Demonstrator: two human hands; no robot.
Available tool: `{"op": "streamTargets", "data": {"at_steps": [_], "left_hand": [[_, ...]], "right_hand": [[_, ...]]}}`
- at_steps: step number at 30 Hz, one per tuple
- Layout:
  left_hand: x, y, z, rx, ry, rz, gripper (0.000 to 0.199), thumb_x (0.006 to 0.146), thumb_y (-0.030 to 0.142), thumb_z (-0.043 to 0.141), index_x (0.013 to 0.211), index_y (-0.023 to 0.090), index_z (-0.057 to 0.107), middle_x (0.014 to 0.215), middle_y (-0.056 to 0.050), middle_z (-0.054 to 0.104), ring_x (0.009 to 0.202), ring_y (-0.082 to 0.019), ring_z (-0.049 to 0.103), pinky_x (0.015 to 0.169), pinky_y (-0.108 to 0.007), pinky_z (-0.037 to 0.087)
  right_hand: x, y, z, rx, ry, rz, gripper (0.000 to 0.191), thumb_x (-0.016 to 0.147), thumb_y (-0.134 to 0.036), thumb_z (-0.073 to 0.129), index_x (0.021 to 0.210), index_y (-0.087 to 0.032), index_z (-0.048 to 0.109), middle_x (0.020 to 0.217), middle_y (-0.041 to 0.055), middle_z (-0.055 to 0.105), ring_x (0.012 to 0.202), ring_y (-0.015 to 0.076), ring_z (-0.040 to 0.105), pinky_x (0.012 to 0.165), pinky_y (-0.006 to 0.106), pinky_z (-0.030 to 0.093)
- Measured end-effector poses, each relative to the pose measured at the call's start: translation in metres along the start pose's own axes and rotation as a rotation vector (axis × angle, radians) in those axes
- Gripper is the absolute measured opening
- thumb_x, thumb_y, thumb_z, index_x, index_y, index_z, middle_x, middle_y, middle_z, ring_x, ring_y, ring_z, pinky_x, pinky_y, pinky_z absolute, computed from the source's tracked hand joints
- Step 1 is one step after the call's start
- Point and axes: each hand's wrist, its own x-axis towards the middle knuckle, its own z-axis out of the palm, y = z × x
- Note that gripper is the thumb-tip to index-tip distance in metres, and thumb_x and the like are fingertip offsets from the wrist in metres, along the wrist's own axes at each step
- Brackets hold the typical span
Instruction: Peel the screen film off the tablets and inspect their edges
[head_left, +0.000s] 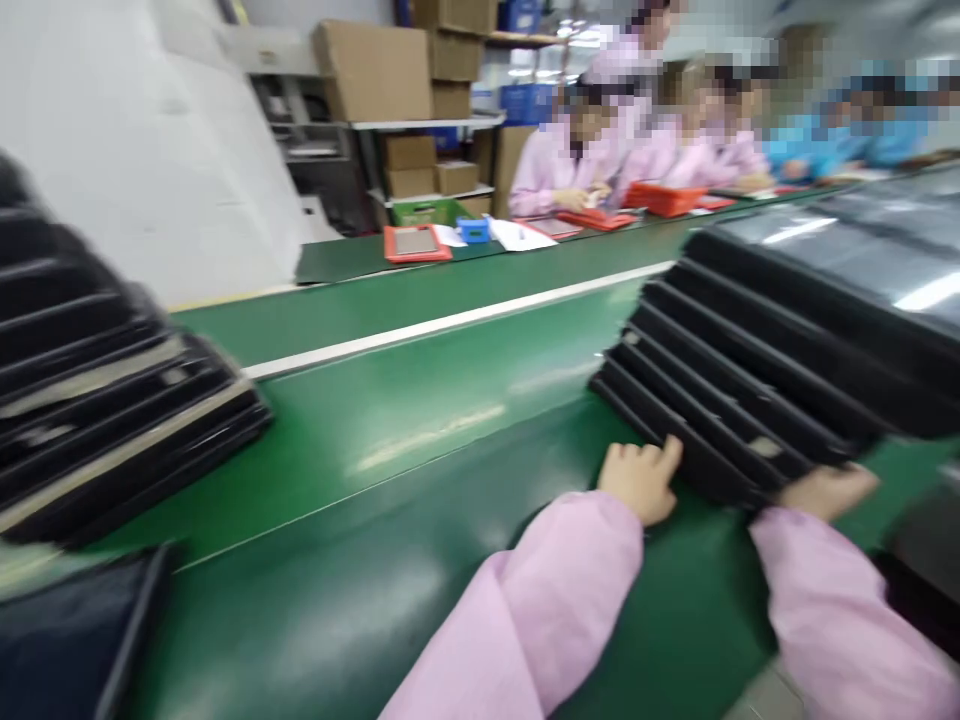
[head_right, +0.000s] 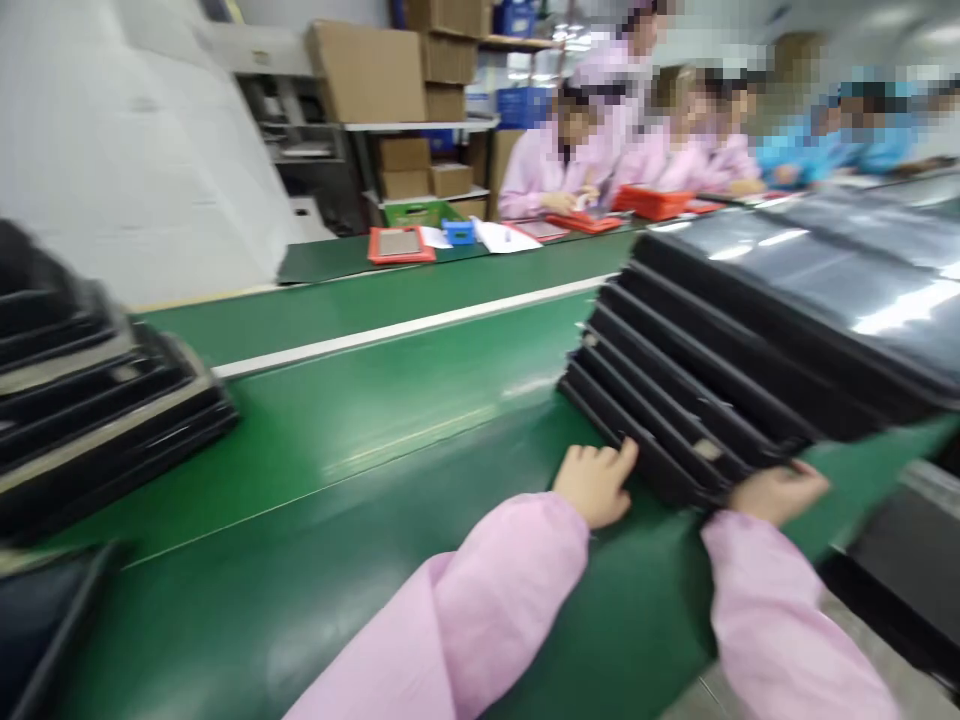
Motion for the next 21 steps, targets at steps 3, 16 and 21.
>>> {"op": "streamTargets", "data": {"at_steps": [3, 16, 21], "left_hand": [[-0.003, 0.0, 0.002, 0.019, -0.011, -0.044, 0.07, 0.09, 0.033, 0.05, 0.153, 0.016, 0.026, 0.122, -0.012, 0.062, 0.107, -0.029, 0.056, 0.091, -0.044, 0.041], [-0.006, 0.002, 0.008, 0.082, 0.069, -0.201, 0.064, 0.09, 0.027, 0.049, 0.152, 0.035, 0.034, 0.112, -0.009, 0.054, 0.095, -0.026, 0.053, 0.088, -0.042, 0.041], [-0.005, 0.002, 0.008, 0.049, 0.093, -0.196, 0.063, 0.089, 0.026, 0.05, 0.15, 0.035, 0.037, 0.112, -0.01, 0.054, 0.095, -0.027, 0.053, 0.088, -0.042, 0.041]], "right_hand": [[0.025, 0.009, -0.029, -0.062, 0.204, 0.017, 0.03, 0.097, -0.034, 0.059, 0.124, -0.02, 0.061, 0.132, 0.0106, 0.059, 0.113, 0.0246, 0.061, 0.093, 0.045, 0.054], [0.029, 0.036, -0.021, -0.059, 0.229, 0.016, 0.033, 0.096, -0.033, 0.061, 0.124, -0.016, 0.06, 0.124, 0.0095, 0.062, 0.106, 0.0229, 0.064, 0.089, 0.044, 0.055], [0.031, 0.038, -0.021, -0.066, 0.232, 0.0, 0.033, 0.096, -0.034, 0.061, 0.125, -0.016, 0.059, 0.125, 0.0097, 0.062, 0.107, 0.0233, 0.064, 0.09, 0.045, 0.055]]}}
